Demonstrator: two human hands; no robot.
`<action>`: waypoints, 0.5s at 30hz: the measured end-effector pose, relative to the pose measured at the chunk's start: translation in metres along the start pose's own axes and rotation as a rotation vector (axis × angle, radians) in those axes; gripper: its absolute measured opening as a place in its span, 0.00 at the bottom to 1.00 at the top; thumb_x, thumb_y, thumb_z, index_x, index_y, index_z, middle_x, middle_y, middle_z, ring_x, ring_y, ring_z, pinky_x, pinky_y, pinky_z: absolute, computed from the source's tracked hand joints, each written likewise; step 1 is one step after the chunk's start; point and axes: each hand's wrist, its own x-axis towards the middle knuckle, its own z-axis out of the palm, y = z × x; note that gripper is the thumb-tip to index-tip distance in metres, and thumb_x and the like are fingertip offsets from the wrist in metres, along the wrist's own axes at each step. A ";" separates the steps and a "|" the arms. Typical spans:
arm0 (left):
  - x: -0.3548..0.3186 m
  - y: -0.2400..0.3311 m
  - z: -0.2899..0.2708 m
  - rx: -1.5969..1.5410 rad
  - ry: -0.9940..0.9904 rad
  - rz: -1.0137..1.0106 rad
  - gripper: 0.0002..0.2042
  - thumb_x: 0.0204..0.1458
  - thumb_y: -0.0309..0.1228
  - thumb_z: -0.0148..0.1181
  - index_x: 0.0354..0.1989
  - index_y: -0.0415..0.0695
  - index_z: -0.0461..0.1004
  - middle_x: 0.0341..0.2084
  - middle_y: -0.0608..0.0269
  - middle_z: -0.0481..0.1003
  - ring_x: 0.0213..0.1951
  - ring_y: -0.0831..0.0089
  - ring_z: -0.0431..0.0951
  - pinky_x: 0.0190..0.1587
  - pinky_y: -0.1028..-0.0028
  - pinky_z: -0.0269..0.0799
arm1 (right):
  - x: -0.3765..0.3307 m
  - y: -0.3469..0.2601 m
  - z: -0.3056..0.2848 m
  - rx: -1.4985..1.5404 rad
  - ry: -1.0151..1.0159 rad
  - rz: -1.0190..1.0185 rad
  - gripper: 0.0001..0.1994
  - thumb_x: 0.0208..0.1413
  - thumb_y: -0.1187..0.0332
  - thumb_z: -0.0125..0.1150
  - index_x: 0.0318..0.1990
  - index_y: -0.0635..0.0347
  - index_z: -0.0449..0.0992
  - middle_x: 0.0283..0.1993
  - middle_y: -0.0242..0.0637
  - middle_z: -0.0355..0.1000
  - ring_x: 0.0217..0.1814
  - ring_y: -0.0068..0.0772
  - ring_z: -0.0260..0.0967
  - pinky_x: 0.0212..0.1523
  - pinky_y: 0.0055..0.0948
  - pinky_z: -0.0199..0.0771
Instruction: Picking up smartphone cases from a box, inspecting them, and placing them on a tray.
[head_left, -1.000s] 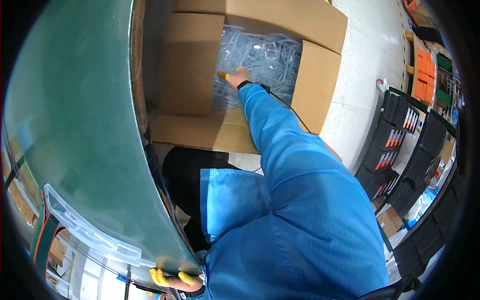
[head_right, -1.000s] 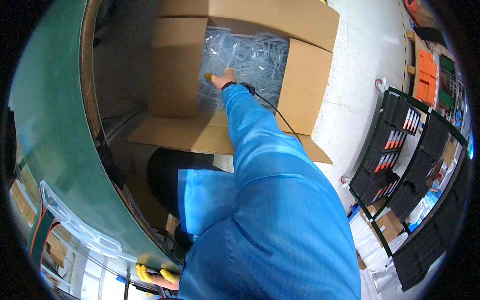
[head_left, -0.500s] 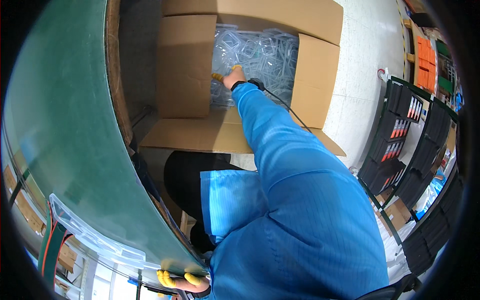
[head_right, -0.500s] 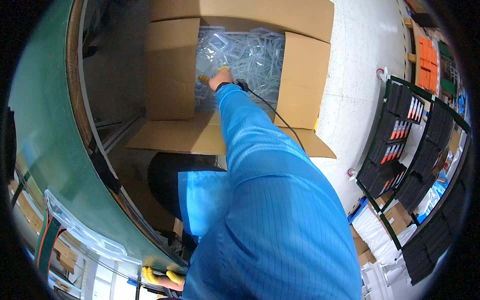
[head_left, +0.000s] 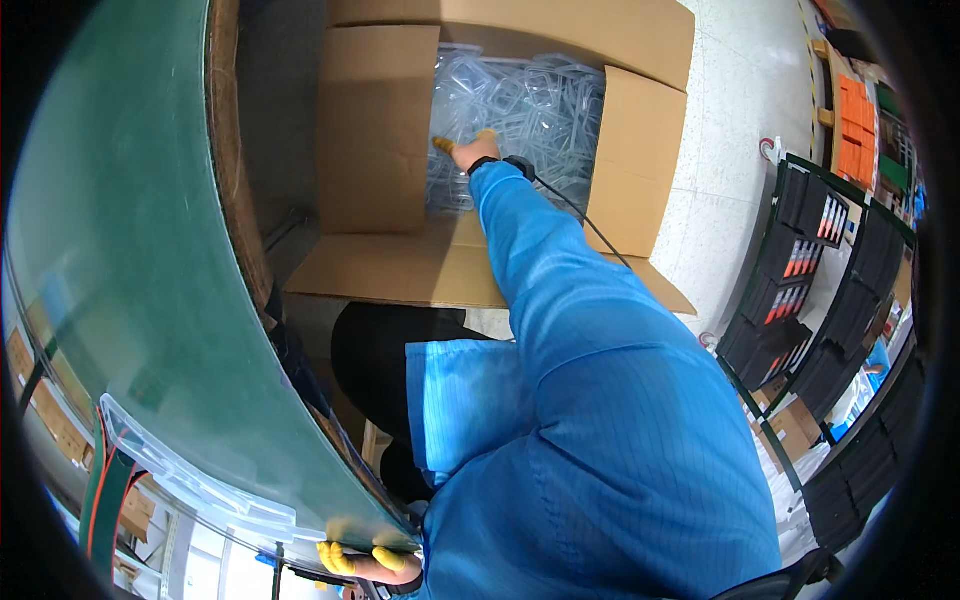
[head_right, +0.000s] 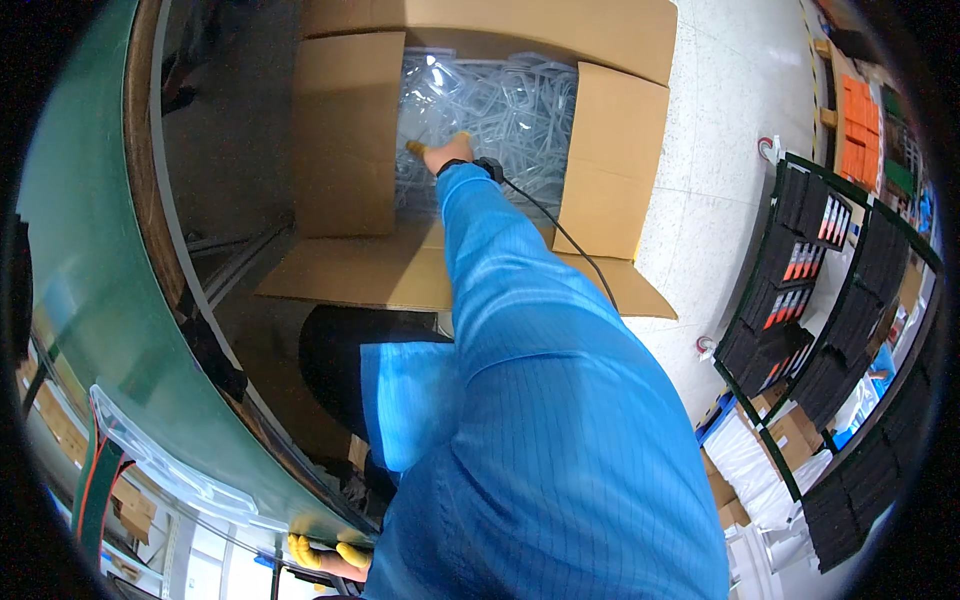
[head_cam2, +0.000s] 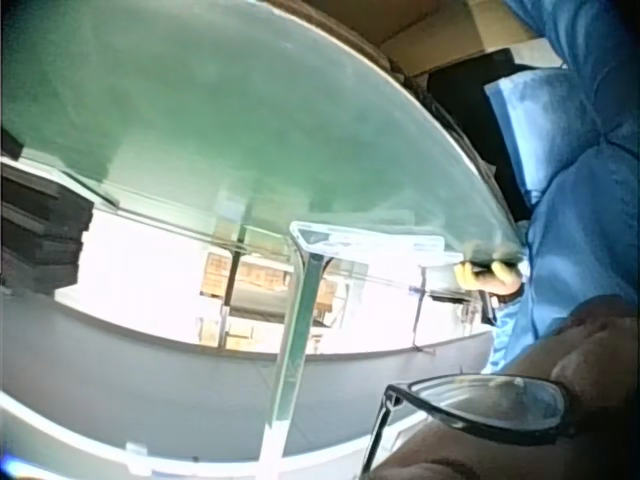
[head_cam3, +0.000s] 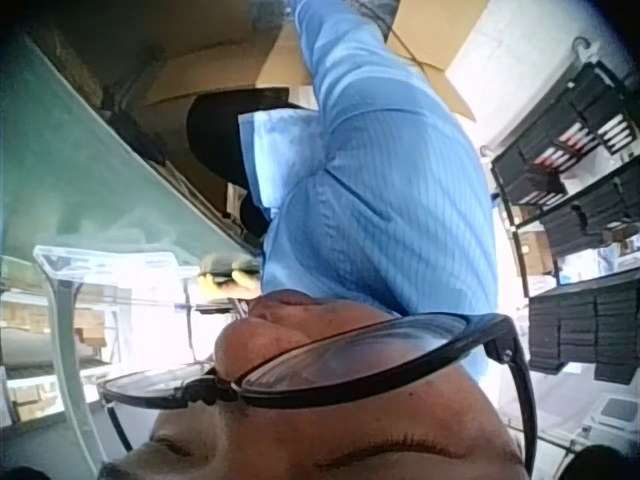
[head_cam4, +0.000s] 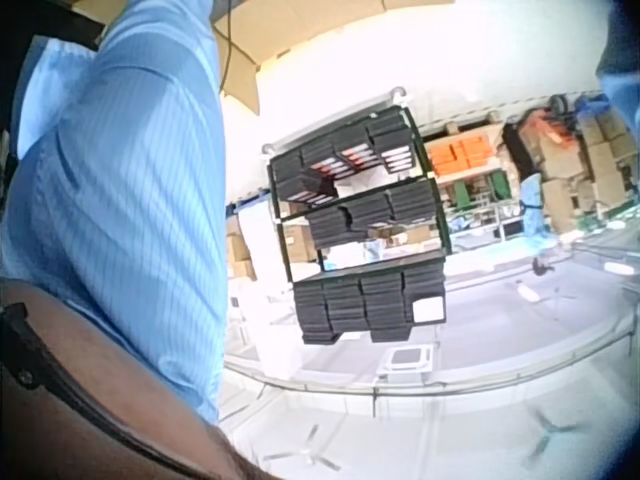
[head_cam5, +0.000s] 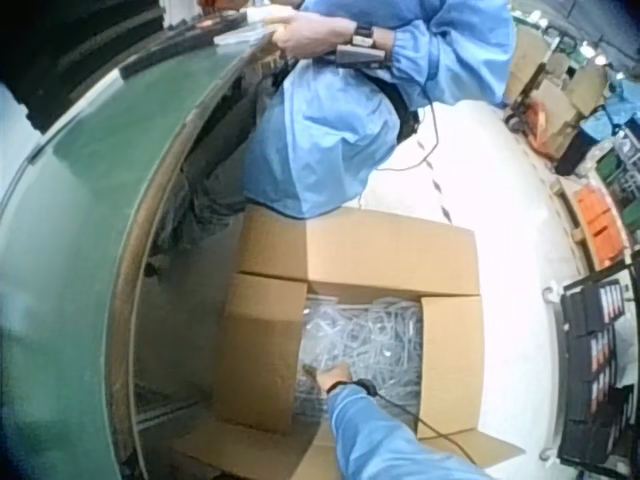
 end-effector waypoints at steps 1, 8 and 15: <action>-0.002 0.001 0.002 -0.003 0.000 0.002 0.33 0.59 0.53 0.37 0.62 0.36 0.56 0.61 0.45 0.56 0.65 0.52 0.56 0.65 0.55 0.53 | 0.003 0.002 -0.001 0.001 0.003 0.001 0.53 0.34 0.43 0.76 0.59 0.80 0.58 0.61 0.63 0.62 0.64 0.55 0.62 0.64 0.38 0.61; -0.010 -0.004 -0.003 0.026 -0.007 -0.045 0.33 0.58 0.53 0.36 0.61 0.35 0.56 0.60 0.45 0.57 0.64 0.52 0.57 0.65 0.55 0.53 | -0.012 -0.007 0.005 -0.095 -0.036 -0.093 0.48 0.42 0.43 0.70 0.62 0.72 0.58 0.59 0.62 0.65 0.62 0.57 0.64 0.61 0.43 0.65; -0.001 0.002 -0.005 0.067 -0.027 -0.020 0.32 0.58 0.51 0.36 0.59 0.33 0.57 0.58 0.44 0.59 0.63 0.51 0.57 0.64 0.54 0.52 | -0.013 0.003 -0.010 -0.344 0.140 -0.284 0.40 0.43 0.44 0.69 0.54 0.72 0.67 0.53 0.61 0.70 0.53 0.57 0.70 0.54 0.45 0.70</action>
